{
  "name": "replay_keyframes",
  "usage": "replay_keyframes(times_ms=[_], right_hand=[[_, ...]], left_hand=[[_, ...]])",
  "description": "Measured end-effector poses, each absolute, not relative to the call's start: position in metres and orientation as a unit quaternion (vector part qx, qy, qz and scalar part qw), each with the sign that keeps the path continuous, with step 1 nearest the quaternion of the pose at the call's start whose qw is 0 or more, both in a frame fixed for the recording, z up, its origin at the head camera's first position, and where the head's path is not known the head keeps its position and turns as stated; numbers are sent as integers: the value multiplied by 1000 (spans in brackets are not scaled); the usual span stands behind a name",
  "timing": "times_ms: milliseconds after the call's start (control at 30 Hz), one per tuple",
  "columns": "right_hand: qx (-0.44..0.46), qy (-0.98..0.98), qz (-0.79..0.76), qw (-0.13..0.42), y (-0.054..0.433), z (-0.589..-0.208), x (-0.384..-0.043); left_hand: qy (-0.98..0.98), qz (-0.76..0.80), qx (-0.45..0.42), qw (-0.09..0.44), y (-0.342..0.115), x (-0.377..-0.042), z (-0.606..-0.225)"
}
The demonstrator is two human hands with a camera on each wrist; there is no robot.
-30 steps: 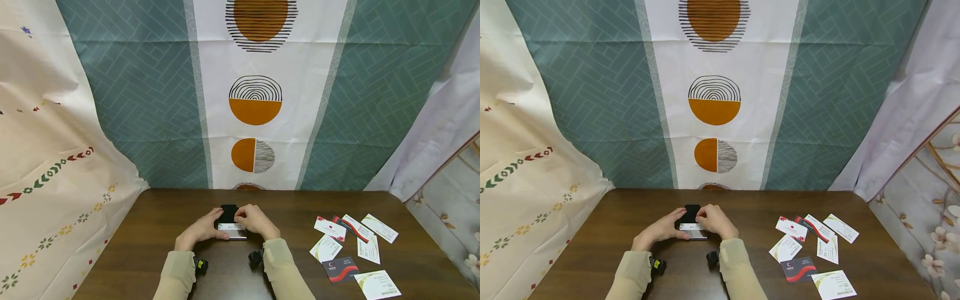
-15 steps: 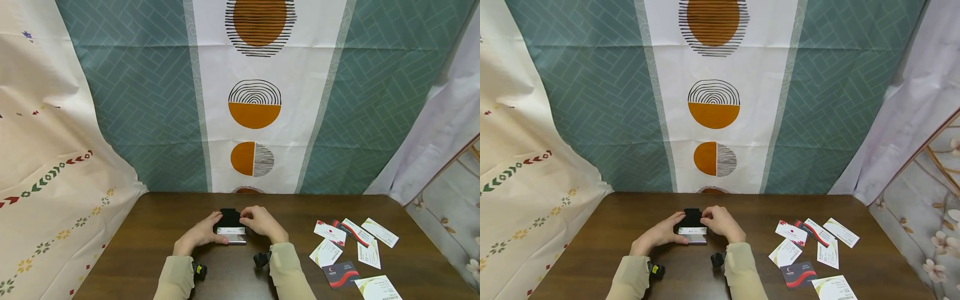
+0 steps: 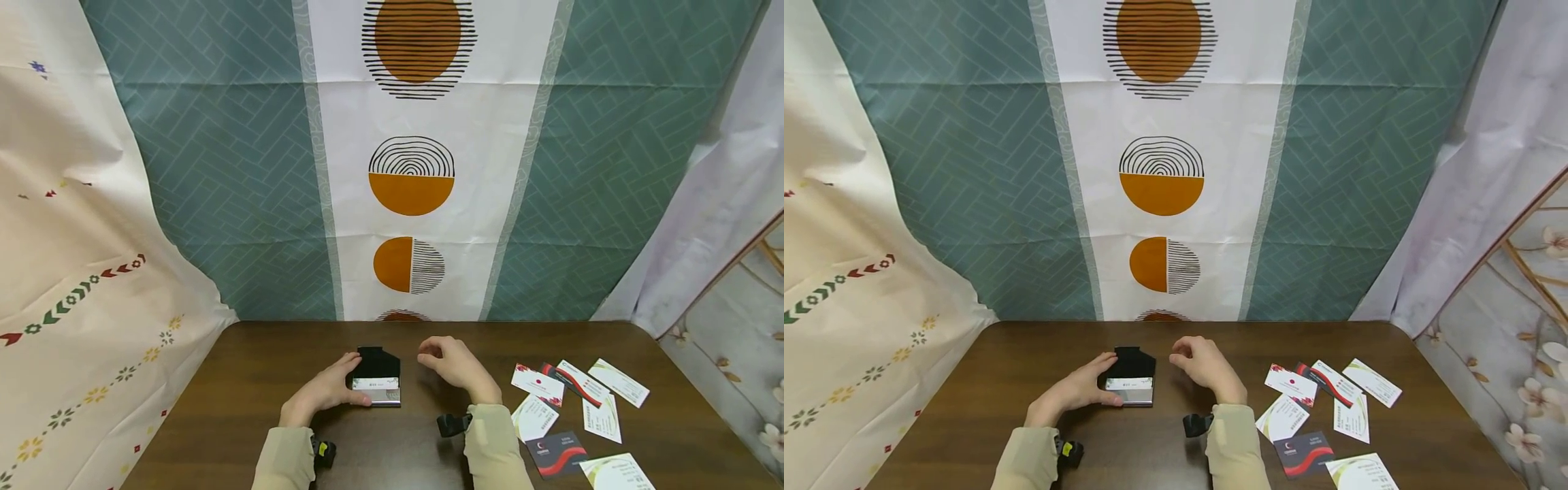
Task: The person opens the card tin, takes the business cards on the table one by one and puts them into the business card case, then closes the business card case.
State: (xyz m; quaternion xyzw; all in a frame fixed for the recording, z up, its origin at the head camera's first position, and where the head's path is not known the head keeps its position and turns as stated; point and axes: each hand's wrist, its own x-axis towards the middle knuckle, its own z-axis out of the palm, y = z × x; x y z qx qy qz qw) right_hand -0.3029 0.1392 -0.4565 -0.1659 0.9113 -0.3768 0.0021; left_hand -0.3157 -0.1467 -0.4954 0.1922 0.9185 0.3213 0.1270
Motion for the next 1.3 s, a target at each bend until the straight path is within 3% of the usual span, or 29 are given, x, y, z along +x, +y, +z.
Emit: replay_keyframes(times_ms=[467,1300], right_hand=[[-117,921,-372,-24,177,-451,-295],[-48,948,-316,-17,286,-441,-263]], left_hand=[[917,327,193,122,-147,-316,-498],[920,319,189,127,-147,-315,-496]])
